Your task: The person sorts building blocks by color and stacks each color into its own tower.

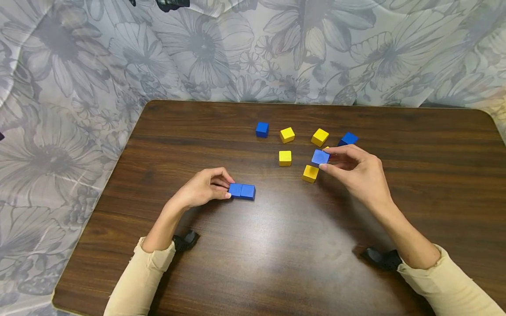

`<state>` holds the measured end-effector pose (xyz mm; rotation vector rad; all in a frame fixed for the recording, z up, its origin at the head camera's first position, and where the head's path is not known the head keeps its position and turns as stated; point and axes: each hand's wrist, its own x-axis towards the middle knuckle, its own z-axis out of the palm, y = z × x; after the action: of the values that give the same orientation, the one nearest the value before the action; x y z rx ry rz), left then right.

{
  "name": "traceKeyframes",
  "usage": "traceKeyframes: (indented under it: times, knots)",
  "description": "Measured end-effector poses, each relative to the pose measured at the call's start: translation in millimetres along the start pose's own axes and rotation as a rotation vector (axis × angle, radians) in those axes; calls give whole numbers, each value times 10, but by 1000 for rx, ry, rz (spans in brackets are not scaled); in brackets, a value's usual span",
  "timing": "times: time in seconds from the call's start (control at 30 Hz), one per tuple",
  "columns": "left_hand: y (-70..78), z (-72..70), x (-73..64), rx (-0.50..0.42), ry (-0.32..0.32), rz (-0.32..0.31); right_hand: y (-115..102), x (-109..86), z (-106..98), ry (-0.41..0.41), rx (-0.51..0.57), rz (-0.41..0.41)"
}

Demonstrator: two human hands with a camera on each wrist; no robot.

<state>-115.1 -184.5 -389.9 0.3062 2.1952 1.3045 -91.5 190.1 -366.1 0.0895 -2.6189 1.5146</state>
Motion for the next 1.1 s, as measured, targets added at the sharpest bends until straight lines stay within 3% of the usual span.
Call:
traceKeyframes:
  times: [0.37, 0.63, 1.1]
  knots:
    - [-27, 4, 8, -2, 10, -1, -158, 80, 187, -14, 83, -58]
    - [-4, -5, 14, -8, 11, -1, -282, 89, 363, -85, 164, -76]
    - [-13, -16, 17, -27, 10, 2, -353, 75, 748, -139, 198, -146]
